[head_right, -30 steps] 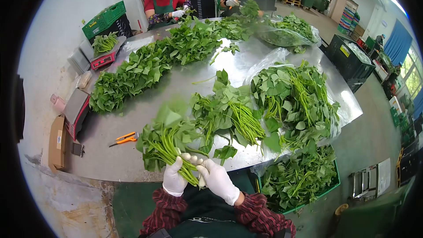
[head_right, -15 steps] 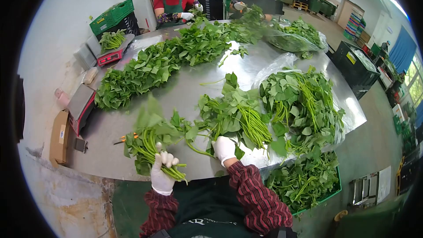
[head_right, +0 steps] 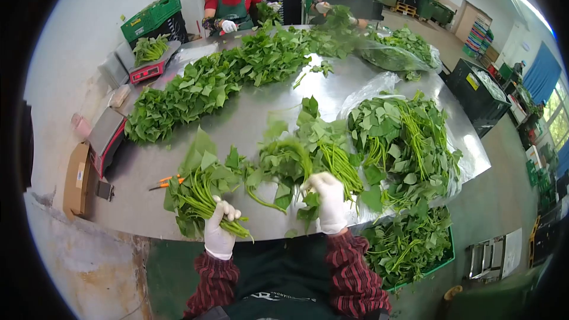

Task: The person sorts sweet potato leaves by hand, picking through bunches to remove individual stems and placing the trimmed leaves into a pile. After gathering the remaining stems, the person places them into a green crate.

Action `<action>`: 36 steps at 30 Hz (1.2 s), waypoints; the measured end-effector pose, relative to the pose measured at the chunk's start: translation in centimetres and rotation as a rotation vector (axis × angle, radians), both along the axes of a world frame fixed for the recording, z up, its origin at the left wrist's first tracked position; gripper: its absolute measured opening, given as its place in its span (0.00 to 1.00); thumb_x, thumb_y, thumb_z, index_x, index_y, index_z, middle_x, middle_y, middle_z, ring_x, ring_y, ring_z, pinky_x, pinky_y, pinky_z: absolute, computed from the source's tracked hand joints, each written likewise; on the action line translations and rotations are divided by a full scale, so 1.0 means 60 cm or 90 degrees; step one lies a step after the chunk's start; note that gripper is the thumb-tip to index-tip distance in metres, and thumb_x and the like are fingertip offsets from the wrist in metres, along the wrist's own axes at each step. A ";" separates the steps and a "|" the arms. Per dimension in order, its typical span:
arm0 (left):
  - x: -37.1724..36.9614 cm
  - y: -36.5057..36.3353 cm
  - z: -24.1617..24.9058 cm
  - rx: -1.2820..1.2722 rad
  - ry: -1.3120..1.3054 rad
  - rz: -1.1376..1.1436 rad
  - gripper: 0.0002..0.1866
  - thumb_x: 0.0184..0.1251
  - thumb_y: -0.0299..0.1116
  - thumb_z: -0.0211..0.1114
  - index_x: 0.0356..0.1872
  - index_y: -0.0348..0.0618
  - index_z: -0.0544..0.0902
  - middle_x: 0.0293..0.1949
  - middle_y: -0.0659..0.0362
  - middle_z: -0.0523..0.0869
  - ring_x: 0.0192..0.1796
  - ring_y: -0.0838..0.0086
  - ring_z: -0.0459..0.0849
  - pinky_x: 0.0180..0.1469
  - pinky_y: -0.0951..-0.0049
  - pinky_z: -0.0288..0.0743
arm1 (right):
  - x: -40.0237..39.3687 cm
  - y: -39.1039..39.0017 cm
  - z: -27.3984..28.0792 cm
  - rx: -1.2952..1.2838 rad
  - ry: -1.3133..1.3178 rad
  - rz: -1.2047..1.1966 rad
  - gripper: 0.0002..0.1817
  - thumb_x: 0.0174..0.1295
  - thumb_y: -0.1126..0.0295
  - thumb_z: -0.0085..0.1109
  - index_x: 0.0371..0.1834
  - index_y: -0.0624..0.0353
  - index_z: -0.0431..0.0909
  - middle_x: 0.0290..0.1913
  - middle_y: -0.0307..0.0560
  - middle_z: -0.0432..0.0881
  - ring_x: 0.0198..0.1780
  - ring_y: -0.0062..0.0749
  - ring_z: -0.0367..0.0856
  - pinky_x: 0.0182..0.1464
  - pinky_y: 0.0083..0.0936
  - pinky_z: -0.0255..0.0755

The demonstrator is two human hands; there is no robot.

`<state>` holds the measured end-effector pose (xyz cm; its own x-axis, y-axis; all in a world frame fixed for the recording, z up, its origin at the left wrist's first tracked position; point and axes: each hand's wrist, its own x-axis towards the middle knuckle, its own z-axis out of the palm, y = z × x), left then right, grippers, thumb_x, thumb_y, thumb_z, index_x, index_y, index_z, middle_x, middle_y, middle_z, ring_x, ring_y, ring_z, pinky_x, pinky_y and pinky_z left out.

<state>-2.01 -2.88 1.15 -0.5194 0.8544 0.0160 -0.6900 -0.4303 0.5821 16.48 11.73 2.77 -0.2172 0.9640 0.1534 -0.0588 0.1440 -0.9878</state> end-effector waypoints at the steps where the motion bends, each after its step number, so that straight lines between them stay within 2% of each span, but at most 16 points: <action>1: 0.001 0.002 0.005 -0.021 0.005 0.012 0.07 0.67 0.28 0.57 0.43 0.45 0.70 0.26 0.64 0.71 0.29 0.78 0.70 0.40 0.70 0.67 | -0.003 0.002 0.002 -0.131 0.165 0.002 0.11 0.63 0.71 0.49 0.27 0.67 0.76 0.15 0.36 0.70 0.19 0.16 0.64 0.29 0.13 0.60; 4: -0.001 0.015 0.011 -0.014 0.011 0.016 0.06 0.66 0.23 0.56 0.42 0.44 0.70 0.28 0.62 0.73 0.30 0.77 0.71 0.40 0.70 0.68 | 0.009 -0.002 0.023 -0.126 0.248 0.070 0.10 0.64 0.72 0.49 0.28 0.67 0.76 0.17 0.37 0.73 0.19 0.16 0.65 0.28 0.14 0.60; 6: 0.008 0.012 0.018 -0.062 0.023 0.043 0.06 0.65 0.22 0.57 0.40 0.43 0.71 0.30 0.61 0.74 0.31 0.75 0.73 0.40 0.71 0.70 | -0.013 0.000 0.030 -0.119 0.088 0.012 0.10 0.64 0.72 0.49 0.29 0.67 0.76 0.18 0.38 0.74 0.19 0.16 0.67 0.26 0.14 0.61; 7: 0.009 0.015 0.013 -0.050 0.009 0.039 0.06 0.64 0.20 0.56 0.39 0.43 0.72 0.33 0.59 0.76 0.32 0.74 0.75 0.39 0.72 0.71 | -0.018 0.003 0.025 -0.170 0.131 0.010 0.09 0.64 0.72 0.51 0.30 0.66 0.76 0.19 0.38 0.74 0.20 0.16 0.69 0.27 0.14 0.62; 8: 0.008 0.021 0.013 -0.042 0.012 0.042 0.06 0.64 0.20 0.56 0.39 0.43 0.72 0.33 0.59 0.76 0.32 0.74 0.75 0.39 0.72 0.71 | -0.017 -0.003 0.024 -0.168 0.088 -0.007 0.09 0.64 0.71 0.51 0.30 0.66 0.76 0.20 0.38 0.75 0.19 0.16 0.69 0.26 0.14 0.62; 10: 0.012 0.020 0.008 -0.090 0.050 0.045 0.07 0.63 0.19 0.56 0.39 0.43 0.72 0.35 0.57 0.78 0.33 0.74 0.76 0.37 0.73 0.71 | -0.024 -0.030 0.035 -0.129 0.171 -0.018 0.07 0.64 0.74 0.51 0.30 0.65 0.75 0.19 0.38 0.75 0.17 0.15 0.69 0.23 0.11 0.61; 14: 0.030 0.035 0.030 -0.104 0.091 0.069 0.09 0.59 0.17 0.60 0.36 0.43 0.72 0.34 0.56 0.81 0.32 0.73 0.78 0.35 0.73 0.72 | -0.048 -0.084 0.027 -0.101 0.111 -0.071 0.05 0.63 0.76 0.53 0.31 0.67 0.75 0.19 0.38 0.74 0.17 0.15 0.70 0.21 0.13 0.63; 16: 0.046 0.043 0.038 -0.122 0.127 0.058 0.09 0.60 0.18 0.58 0.37 0.44 0.72 0.39 0.55 0.80 0.36 0.73 0.78 0.39 0.74 0.72 | -0.056 -0.107 0.005 0.064 -0.010 -0.116 0.02 0.59 0.79 0.56 0.29 0.67 0.76 0.19 0.39 0.73 0.15 0.17 0.70 0.18 0.17 0.63; 17: 0.056 0.048 0.044 -0.122 0.131 0.050 0.09 0.60 0.18 0.59 0.37 0.43 0.72 0.39 0.55 0.80 0.36 0.72 0.78 0.40 0.74 0.73 | -0.056 -0.116 0.002 0.185 -0.067 -0.105 0.00 0.57 0.81 0.57 0.31 0.67 0.76 0.18 0.43 0.72 0.15 0.24 0.72 0.19 0.21 0.64; 19: 0.069 0.054 0.045 -0.121 0.135 0.043 0.10 0.59 0.18 0.60 0.38 0.43 0.72 0.40 0.55 0.81 0.36 0.72 0.79 0.40 0.73 0.73 | -0.055 -0.123 -0.010 0.434 -0.190 -0.106 0.07 0.51 0.83 0.60 0.33 0.66 0.76 0.19 0.50 0.70 0.18 0.39 0.73 0.21 0.30 0.65; 20: 0.072 0.058 0.041 -0.133 0.122 0.041 0.11 0.57 0.17 0.61 0.37 0.43 0.73 0.37 0.56 0.80 0.35 0.72 0.79 0.39 0.74 0.74 | -0.056 -0.130 -0.017 0.462 -0.196 -0.092 0.08 0.50 0.83 0.61 0.34 0.66 0.76 0.20 0.50 0.70 0.19 0.43 0.72 0.21 0.32 0.64; 26: 0.062 0.055 0.039 -0.145 0.092 0.010 0.11 0.55 0.16 0.63 0.35 0.42 0.73 0.32 0.60 0.78 0.30 0.73 0.80 0.36 0.75 0.75 | -0.041 -0.152 -0.029 0.465 -0.199 -0.041 0.08 0.51 0.82 0.61 0.35 0.66 0.75 0.21 0.50 0.70 0.19 0.43 0.72 0.22 0.32 0.65; 29: 0.058 0.051 0.032 -0.140 0.070 0.006 0.10 0.57 0.17 0.62 0.36 0.42 0.73 0.31 0.60 0.78 0.30 0.73 0.79 0.35 0.75 0.75 | -0.038 -0.161 -0.034 0.378 -0.173 -0.013 0.05 0.51 0.81 0.62 0.31 0.65 0.77 0.18 0.48 0.69 0.19 0.38 0.71 0.22 0.28 0.64; 31: 0.049 0.050 0.022 -0.135 0.111 -0.057 0.08 0.60 0.20 0.59 0.38 0.43 0.72 0.41 0.51 0.81 0.35 0.71 0.79 0.38 0.72 0.74 | -0.036 -0.164 -0.044 0.293 -0.150 0.035 0.06 0.52 0.80 0.61 0.32 0.64 0.75 0.22 0.49 0.71 0.21 0.43 0.72 0.23 0.32 0.65; 35: 0.039 0.050 0.020 -0.135 0.096 -0.140 0.09 0.60 0.20 0.60 0.38 0.43 0.72 0.43 0.49 0.82 0.39 0.70 0.81 0.39 0.73 0.75 | -0.029 -0.167 -0.039 0.332 -0.170 0.061 0.05 0.54 0.78 0.61 0.31 0.63 0.74 0.22 0.49 0.71 0.21 0.42 0.73 0.23 0.32 0.66; 36: 0.038 0.047 0.017 -0.130 0.097 -0.141 0.09 0.60 0.20 0.60 0.38 0.43 0.72 0.43 0.49 0.82 0.39 0.70 0.81 0.39 0.73 0.75 | -0.026 -0.167 -0.039 0.267 -0.171 0.129 0.05 0.55 0.76 0.62 0.31 0.63 0.75 0.22 0.49 0.73 0.21 0.40 0.74 0.24 0.29 0.67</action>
